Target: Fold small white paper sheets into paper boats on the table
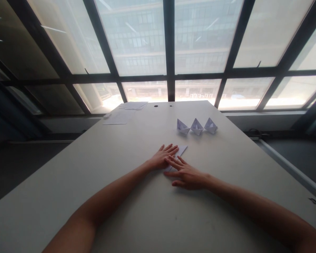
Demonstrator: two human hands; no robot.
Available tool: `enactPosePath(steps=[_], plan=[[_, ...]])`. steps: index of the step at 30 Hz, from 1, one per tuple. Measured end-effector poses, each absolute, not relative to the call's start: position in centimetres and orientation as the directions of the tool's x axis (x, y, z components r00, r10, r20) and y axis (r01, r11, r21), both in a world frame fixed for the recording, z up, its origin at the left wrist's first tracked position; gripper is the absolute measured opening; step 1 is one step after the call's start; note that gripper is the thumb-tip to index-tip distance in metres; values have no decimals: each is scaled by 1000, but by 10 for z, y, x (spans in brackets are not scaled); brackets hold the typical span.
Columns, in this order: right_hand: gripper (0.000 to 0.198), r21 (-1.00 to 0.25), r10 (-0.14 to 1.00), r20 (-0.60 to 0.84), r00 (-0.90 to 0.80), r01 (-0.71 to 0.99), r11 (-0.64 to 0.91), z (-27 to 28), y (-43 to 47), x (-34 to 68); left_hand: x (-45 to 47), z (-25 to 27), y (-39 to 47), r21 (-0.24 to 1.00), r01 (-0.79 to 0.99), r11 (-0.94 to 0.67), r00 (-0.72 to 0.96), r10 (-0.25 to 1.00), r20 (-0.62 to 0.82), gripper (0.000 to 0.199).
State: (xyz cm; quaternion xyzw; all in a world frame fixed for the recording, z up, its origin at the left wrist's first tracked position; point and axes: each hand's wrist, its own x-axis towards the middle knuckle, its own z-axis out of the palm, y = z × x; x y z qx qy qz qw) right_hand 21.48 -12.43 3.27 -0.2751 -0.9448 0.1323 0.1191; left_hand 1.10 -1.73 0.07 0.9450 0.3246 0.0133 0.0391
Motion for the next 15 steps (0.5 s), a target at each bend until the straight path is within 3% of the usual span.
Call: enactPosePath(steps=[5, 15], plan=[[80, -328, 739, 137, -659, 674, 662, 15, -112, 216, 15, 8, -20, 100, 629, -771, 776, 630, -25, 58], [73, -231, 934, 83, -347, 905, 357, -3, -61, 248, 18, 6, -20, 99, 617, -781, 784, 621, 16, 54]])
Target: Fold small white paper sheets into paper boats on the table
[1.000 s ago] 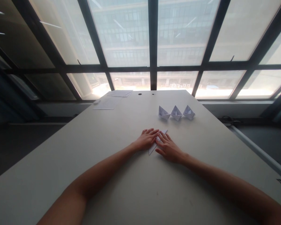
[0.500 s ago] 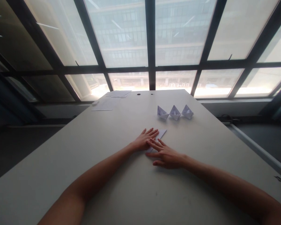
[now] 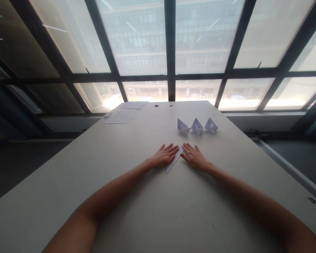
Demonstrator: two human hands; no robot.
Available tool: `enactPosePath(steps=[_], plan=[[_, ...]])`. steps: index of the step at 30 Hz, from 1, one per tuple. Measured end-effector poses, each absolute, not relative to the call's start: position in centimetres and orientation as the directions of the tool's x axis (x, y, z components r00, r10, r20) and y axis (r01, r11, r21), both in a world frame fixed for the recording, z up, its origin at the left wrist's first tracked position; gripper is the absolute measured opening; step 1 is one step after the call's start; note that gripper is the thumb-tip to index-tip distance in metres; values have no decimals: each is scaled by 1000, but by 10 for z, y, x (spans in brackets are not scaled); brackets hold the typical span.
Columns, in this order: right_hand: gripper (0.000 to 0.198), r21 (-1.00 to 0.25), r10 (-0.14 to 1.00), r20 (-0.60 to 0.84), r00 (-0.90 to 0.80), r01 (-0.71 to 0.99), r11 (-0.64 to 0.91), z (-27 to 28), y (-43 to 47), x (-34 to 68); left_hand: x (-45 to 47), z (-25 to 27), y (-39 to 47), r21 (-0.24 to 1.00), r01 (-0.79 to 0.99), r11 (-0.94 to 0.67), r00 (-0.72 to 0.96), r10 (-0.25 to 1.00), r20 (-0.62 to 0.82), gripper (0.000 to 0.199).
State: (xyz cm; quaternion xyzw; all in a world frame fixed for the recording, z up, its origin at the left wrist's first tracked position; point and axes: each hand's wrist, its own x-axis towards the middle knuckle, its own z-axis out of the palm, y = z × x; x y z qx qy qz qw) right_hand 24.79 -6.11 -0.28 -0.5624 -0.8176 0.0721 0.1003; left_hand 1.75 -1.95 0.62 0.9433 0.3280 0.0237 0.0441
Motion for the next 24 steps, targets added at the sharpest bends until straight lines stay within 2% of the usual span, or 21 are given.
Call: enactPosePath(steps=[6, 13, 16, 19, 22, 24], plan=[[68, -219, 960, 88, -265, 935, 278, -5, -53, 255, 17, 11, -20, 130, 611, -781, 788, 616, -9, 53], [63, -224, 964, 87, -251, 938, 264, -8, -58, 255, 12, 2, -10, 99, 866, -490, 494, 869, -19, 69], [63, -218, 969, 98, -226, 946, 242, -9, -58, 255, 11, -3, -4, 134, 906, -401, 393, 916, 84, 61], [64, -223, 972, 104, -209, 948, 228, -9, -59, 254, 11, 3, -1, 232, 902, -365, 301, 915, 268, 52], [63, -244, 973, 111, -202, 943, 224, -9, -59, 254, 16, 16, -11, 259, 843, -471, 327, 832, 448, 46], [62, -257, 974, 115, -195, 941, 219, -9, -59, 254, 23, 22, -24, 237, 797, -556, 420, 792, 444, 40]])
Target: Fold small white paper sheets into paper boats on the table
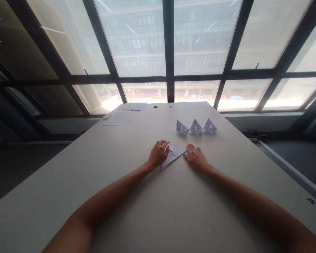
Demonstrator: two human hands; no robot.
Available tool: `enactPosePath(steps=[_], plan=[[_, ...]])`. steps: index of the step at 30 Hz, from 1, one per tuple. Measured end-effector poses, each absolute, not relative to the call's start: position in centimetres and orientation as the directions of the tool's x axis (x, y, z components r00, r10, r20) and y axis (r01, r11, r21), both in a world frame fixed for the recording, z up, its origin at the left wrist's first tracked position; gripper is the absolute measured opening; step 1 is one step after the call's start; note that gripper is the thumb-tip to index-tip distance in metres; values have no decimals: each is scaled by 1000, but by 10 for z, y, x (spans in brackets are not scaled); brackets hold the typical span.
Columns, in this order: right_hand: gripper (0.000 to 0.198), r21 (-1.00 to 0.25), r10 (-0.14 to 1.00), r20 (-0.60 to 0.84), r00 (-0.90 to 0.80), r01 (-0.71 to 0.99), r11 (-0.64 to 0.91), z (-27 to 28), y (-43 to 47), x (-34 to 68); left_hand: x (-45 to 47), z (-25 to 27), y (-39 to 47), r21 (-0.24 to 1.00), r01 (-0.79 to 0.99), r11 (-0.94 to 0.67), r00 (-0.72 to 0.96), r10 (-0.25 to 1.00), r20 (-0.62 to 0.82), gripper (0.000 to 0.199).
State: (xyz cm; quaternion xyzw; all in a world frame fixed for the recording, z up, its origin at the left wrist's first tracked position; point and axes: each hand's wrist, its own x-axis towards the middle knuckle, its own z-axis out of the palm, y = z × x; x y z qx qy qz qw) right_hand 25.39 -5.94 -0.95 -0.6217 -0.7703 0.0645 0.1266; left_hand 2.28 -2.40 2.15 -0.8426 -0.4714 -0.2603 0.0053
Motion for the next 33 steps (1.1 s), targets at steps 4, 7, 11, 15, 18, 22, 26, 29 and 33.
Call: enactPosePath(steps=[4, 7, 11, 15, 18, 22, 26, 29, 33], plan=[[60, -274, 974, 133, -182, 938, 213, -10, -60, 254, 37, 22, -47, 175, 766, -619, 560, 775, 294, 46], [56, -277, 971, 162, -175, 936, 215, -8, -61, 254, 40, 17, -51, 121, 789, -603, 573, 792, 212, 63], [46, -267, 958, 226, -176, 935, 234, -5, -65, 253, 37, 13, -43, 98, 811, -577, 556, 811, 182, 72], [31, -252, 932, 314, -184, 930, 269, 1, -69, 251, 33, 14, -40, 54, 828, -557, 539, 820, 191, 74], [22, -254, 927, 334, -170, 931, 262, 5, -71, 251, 32, 15, -40, 16, 832, -555, 538, 813, 223, 77], [21, -259, 922, 349, -170, 928, 269, 6, -72, 251, 30, 13, -37, 11, 834, -551, 531, 809, 252, 78], [21, -264, 916, 362, -174, 923, 280, 5, -72, 251, 28, 8, -32, 63, 845, -531, 502, 827, 253, 86], [21, -263, 913, 367, -177, 922, 285, 4, -71, 251, 27, 6, -30, 104, 847, -521, 486, 839, 243, 89], [23, -263, 913, 367, -180, 921, 287, 4, -71, 251, 27, 9, -32, 146, 849, -508, 478, 856, 198, 87]])
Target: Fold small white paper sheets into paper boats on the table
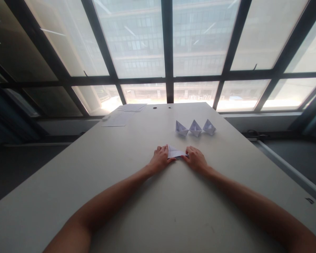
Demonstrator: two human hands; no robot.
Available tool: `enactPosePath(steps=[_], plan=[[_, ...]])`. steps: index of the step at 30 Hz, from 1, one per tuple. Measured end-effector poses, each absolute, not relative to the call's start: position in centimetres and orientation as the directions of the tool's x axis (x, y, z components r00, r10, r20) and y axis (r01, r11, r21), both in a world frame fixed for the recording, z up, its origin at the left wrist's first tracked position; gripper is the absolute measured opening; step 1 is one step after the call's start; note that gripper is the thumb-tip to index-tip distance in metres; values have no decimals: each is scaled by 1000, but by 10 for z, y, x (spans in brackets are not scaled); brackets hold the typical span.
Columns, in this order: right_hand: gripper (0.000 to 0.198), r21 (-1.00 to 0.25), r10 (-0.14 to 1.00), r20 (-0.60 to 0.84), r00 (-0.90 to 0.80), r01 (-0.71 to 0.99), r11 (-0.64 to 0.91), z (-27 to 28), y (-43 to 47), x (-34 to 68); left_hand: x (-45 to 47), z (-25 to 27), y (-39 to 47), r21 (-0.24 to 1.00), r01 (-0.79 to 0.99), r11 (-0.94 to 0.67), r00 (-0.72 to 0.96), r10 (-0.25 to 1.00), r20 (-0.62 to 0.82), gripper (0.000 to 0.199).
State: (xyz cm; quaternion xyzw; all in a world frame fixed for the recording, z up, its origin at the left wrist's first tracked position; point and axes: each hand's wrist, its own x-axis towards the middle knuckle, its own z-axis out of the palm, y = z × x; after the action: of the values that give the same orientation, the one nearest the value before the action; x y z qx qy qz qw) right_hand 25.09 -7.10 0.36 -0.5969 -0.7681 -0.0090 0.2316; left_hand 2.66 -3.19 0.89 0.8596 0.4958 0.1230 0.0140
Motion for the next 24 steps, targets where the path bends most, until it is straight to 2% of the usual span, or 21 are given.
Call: enactPosePath(steps=[12, 20, 24], plan=[[22, -291, 896, 406, -178, 905, 311, 0, -68, 253, 31, 20, -43, 178, 867, -466, 450, 884, 125, 64], [17, -374, 896, 414, -162, 867, 330, -2, -64, 251, 39, 12, -39, 228, 886, -403, 370, 912, 177, 63], [17, -436, 896, 430, -111, 844, 313, -1, -65, 248, 37, 9, -32, 316, 855, -411, 359, 909, 211, 57]])
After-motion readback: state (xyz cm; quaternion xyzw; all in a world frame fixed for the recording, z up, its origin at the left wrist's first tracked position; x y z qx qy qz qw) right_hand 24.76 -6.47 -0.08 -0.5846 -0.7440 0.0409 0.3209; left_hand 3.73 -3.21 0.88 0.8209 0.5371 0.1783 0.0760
